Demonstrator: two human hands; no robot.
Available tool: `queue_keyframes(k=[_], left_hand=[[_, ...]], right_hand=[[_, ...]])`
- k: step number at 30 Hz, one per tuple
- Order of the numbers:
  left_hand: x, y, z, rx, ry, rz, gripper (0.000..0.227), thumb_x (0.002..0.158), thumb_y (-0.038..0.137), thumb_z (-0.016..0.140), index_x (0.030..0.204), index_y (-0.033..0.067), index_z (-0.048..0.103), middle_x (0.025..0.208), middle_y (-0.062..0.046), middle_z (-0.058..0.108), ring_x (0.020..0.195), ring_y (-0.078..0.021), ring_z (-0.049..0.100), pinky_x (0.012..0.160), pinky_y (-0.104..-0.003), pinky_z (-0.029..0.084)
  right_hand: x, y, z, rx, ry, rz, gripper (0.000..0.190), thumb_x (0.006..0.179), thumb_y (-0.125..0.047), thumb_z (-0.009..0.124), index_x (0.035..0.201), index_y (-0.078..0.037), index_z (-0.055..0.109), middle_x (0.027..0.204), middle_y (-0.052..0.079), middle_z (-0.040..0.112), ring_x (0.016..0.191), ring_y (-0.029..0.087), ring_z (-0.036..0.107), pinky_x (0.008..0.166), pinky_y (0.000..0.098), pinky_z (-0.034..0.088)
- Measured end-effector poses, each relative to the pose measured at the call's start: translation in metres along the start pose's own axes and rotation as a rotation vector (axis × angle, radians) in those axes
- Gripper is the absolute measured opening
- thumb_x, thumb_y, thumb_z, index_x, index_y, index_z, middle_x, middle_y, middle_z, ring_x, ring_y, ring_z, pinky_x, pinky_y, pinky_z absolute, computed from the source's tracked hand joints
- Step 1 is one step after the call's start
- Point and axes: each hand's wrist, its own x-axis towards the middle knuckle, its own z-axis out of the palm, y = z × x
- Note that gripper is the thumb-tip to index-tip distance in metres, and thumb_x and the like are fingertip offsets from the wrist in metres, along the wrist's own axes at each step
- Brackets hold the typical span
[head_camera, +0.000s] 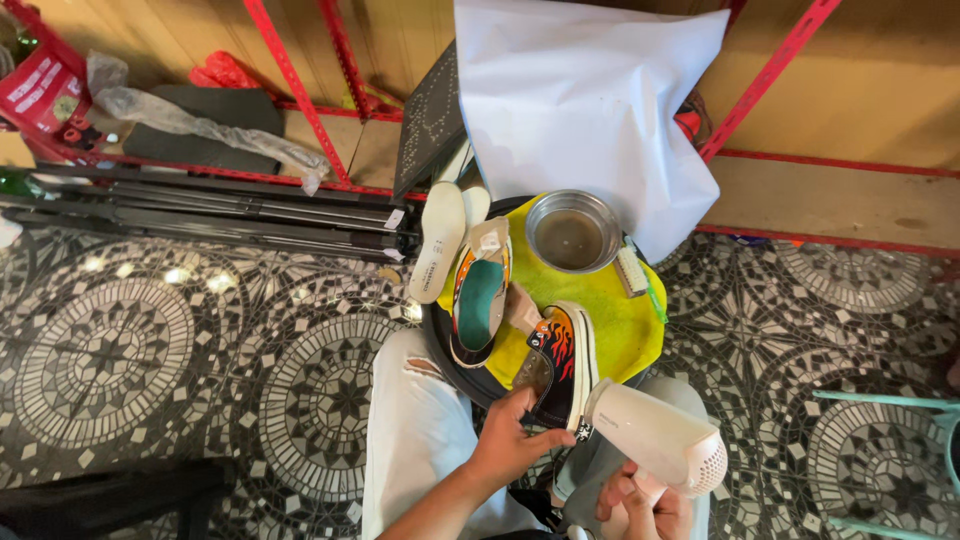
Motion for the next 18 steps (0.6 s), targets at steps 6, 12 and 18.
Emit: queue_keyframes(k=[6, 12, 18], left_hand=[[0.018, 0.051, 0.014, 0.218, -0.315, -0.43, 0.101, 0.091, 0.061, 0.081, 0.166, 0.0023, 0.046, 0.17, -0.02, 0.052, 0.158, -0.0314, 0.051, 0.13, -0.041, 0.04], [0.03, 0.08, 0.028, -0.088, -0.387, -0.266, 0.017, 0.093, 0.02, 0.084, 0.109, 0.0134, 0.079, 0.109, 0.009, 0.081, 0.103, -0.0019, 0.066, 0.095, -0.025, 0.059], [0.038, 0.072, 0.023, -0.513, -0.137, -0.225, 0.034, 0.091, 0.024, 0.093, 0.116, 0.0053, 0.08, 0.107, 0.0, 0.081, 0.097, -0.0091, 0.069, 0.085, -0.027, 0.055]], right_hand=[[-0.004, -0.001, -0.007, 0.023, 0.088, -0.007, 0.021, 0.096, -0.017, 0.07, 0.103, 0.002, 0.062, 0.061, 0.014, 0.056, 0.038, 0.027, 0.054, 0.041, 0.0344, 0.046], [0.046, 0.13, -0.127, 1.043, -0.992, 0.121, 0.062, 0.119, -0.042, 0.07, 0.155, 0.002, 0.046, 0.124, 0.033, 0.063, 0.103, 0.055, 0.063, 0.085, 0.0695, 0.058], [0.051, 0.154, -0.146, 1.067, -1.105, 0.023, 0.047, 0.124, -0.035, 0.039, 0.153, -0.001, 0.052, 0.122, 0.041, 0.062, 0.103, 0.062, 0.057, 0.083, 0.0787, 0.05]])
